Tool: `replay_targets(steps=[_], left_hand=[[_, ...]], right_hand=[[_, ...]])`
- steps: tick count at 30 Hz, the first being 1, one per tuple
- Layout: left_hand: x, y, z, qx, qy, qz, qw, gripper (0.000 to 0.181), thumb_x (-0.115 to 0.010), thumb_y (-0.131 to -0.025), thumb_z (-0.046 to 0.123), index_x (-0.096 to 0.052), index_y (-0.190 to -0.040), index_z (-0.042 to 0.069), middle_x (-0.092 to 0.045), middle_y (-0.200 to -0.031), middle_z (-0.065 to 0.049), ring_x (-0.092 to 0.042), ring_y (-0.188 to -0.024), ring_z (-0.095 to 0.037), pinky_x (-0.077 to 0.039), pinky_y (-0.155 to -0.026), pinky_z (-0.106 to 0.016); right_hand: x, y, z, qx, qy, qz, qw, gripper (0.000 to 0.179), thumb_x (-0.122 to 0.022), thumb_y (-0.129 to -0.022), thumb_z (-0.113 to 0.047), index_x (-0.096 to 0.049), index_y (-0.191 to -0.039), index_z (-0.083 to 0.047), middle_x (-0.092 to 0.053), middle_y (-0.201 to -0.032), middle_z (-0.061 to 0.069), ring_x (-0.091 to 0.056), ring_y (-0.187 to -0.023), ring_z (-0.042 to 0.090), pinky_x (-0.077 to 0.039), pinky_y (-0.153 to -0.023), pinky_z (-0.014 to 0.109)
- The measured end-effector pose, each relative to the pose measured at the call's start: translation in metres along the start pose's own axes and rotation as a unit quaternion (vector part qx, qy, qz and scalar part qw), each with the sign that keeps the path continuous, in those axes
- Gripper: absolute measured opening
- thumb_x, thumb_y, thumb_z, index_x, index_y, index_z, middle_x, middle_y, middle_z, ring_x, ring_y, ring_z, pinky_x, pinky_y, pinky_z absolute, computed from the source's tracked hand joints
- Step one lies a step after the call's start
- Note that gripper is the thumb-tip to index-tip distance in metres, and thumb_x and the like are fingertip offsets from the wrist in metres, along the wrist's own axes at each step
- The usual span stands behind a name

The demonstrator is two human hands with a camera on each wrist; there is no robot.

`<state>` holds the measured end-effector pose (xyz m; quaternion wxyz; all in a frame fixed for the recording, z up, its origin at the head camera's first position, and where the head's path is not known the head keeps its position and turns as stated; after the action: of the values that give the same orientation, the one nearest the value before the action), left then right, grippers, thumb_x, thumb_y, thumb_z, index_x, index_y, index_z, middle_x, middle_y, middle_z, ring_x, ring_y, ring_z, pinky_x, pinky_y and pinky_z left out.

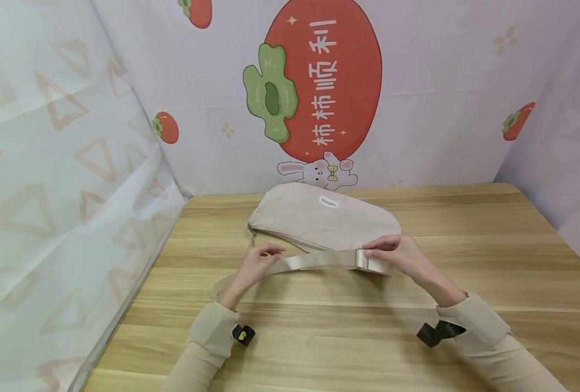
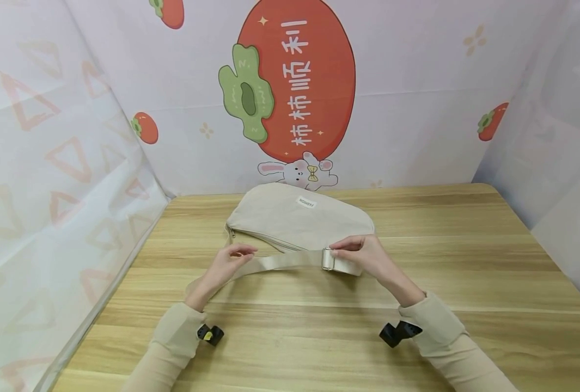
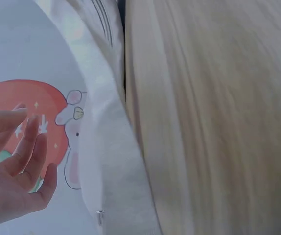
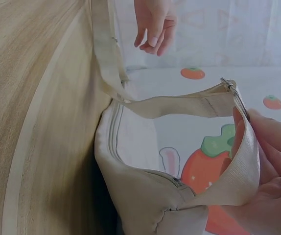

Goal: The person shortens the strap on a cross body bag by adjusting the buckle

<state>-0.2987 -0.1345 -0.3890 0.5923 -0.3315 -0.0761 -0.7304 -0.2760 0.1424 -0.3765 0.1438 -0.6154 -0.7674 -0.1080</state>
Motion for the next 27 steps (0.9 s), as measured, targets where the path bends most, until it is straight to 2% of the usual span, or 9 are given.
replay_targets(steps=[4, 11, 18, 21, 25, 27], left_hand=[[-0.006, -0.002, 0.015, -0.021, 0.009, -0.006, 0.9997, 0.015, -0.060, -0.083, 0.007, -0.066, -0.096, 0.003, -0.065, -0.086, -0.007, -0.058, -0.083, -0.019, -0.046, -0.075, -0.035], [-0.029, -0.005, 0.044, -0.037, 0.036, -0.042, 0.9978, 0.017, -0.059, -0.084, 0.007, -0.064, -0.098, -0.001, -0.063, -0.090, -0.012, -0.057, -0.084, -0.024, -0.047, -0.075, -0.037], [-0.039, -0.003, 0.094, -0.058, 0.063, -0.062, 0.9944, 0.016, -0.058, -0.083, -0.001, -0.062, -0.096, -0.008, -0.061, -0.091, -0.018, -0.056, -0.084, -0.030, -0.046, -0.076, -0.042], [-0.051, -0.007, 0.089, -0.068, 0.070, -0.067, 0.9930, 0.016, -0.059, -0.083, 0.004, -0.063, -0.098, -0.002, -0.062, -0.092, -0.012, -0.056, -0.087, -0.023, -0.046, -0.078, -0.035], [-0.060, -0.008, 0.102, -0.087, 0.081, -0.079, 0.9898, 0.020, -0.060, -0.081, 0.002, -0.062, -0.101, -0.002, -0.061, -0.097, -0.012, -0.056, -0.091, -0.023, -0.046, -0.080, -0.036], [-0.060, -0.006, 0.117, -0.097, 0.086, -0.086, 0.9878, 0.023, -0.061, -0.079, -0.002, -0.060, -0.102, -0.006, -0.060, -0.100, -0.018, -0.055, -0.094, -0.028, -0.046, -0.080, -0.041]], right_hand=[[-0.003, -0.002, -0.001, 0.002, -0.015, -0.002, 0.9999, 0.037, -0.071, -0.074, -0.026, -0.066, -0.098, 0.002, -0.068, -0.089, 0.001, -0.058, -0.081, 0.001, -0.045, -0.072, 0.015], [-0.009, -0.002, -0.003, 0.004, -0.020, -0.010, 0.9997, 0.038, -0.071, -0.075, -0.025, -0.066, -0.100, 0.002, -0.068, -0.089, 0.002, -0.058, -0.081, 0.001, -0.045, -0.069, 0.016], [-0.012, -0.004, -0.004, 0.005, -0.038, -0.010, 0.9992, 0.037, -0.072, -0.073, -0.024, -0.066, -0.098, 0.003, -0.068, -0.086, 0.000, -0.059, -0.080, 0.002, -0.046, -0.070, 0.016], [-0.013, -0.005, -0.004, 0.008, -0.042, -0.010, 0.9990, 0.037, -0.072, -0.073, -0.023, -0.066, -0.098, 0.004, -0.068, -0.086, -0.001, -0.059, -0.080, 0.002, -0.046, -0.071, 0.016], [-0.014, -0.005, -0.004, 0.011, -0.041, -0.012, 0.9990, 0.036, -0.072, -0.074, -0.023, -0.066, -0.098, 0.004, -0.068, -0.086, -0.001, -0.059, -0.080, 0.003, -0.046, -0.071, 0.017], [-0.015, -0.006, -0.004, 0.014, -0.039, -0.014, 0.9990, 0.035, -0.071, -0.074, -0.022, -0.066, -0.098, 0.004, -0.068, -0.086, 0.000, -0.059, -0.080, 0.003, -0.046, -0.071, 0.017]])
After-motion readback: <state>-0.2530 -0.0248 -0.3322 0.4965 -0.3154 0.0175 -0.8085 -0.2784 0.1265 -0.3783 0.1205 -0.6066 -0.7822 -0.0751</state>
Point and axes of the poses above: each hand's wrist, its own y-axis away from the middle knuckle, its own x-axis out of the back of the hand, z = x × y, the point moved 10 cm from there along -y, towards the middle knuckle
